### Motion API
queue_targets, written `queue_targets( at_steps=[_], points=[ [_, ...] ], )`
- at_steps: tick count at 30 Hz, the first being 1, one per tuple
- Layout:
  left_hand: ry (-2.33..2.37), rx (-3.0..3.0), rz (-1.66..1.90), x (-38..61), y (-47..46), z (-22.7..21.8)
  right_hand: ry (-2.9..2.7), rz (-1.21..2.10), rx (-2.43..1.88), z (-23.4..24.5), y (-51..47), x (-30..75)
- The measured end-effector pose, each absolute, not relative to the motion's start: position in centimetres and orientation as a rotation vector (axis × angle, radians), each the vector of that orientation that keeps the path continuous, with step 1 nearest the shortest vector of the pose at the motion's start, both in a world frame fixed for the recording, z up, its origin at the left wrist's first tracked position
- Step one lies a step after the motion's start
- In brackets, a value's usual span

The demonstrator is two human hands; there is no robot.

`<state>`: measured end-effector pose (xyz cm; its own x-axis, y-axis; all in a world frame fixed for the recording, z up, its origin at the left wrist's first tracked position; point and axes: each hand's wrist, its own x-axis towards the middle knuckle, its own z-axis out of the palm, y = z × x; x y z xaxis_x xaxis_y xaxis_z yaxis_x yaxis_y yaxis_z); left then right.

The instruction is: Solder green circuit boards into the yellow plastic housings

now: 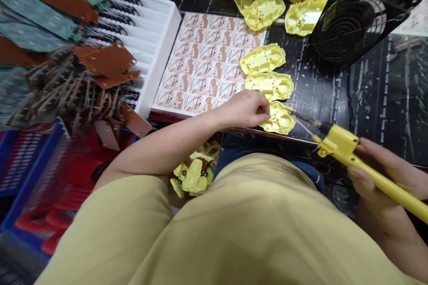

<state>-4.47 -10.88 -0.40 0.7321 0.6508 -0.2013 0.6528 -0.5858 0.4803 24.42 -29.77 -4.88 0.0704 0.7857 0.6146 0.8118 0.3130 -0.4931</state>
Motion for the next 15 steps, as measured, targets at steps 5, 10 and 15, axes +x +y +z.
queue_targets(
  at_steps=[5,10,15],
  points=[
    [0.987,2.434,-0.021,-4.2,-11.1,-0.5,-1.947,0.095,-1.273,-5.0,-29.6,23.7],
    [0.980,2.460,-0.012,-4.2,-11.0,-0.6,-1.999,0.121,-1.227,-5.1,-28.9,23.1],
    [0.982,2.468,-0.010,-4.2,-11.0,-0.6,-1.975,0.138,-1.246,-4.4,-29.3,24.6]
  ],
)
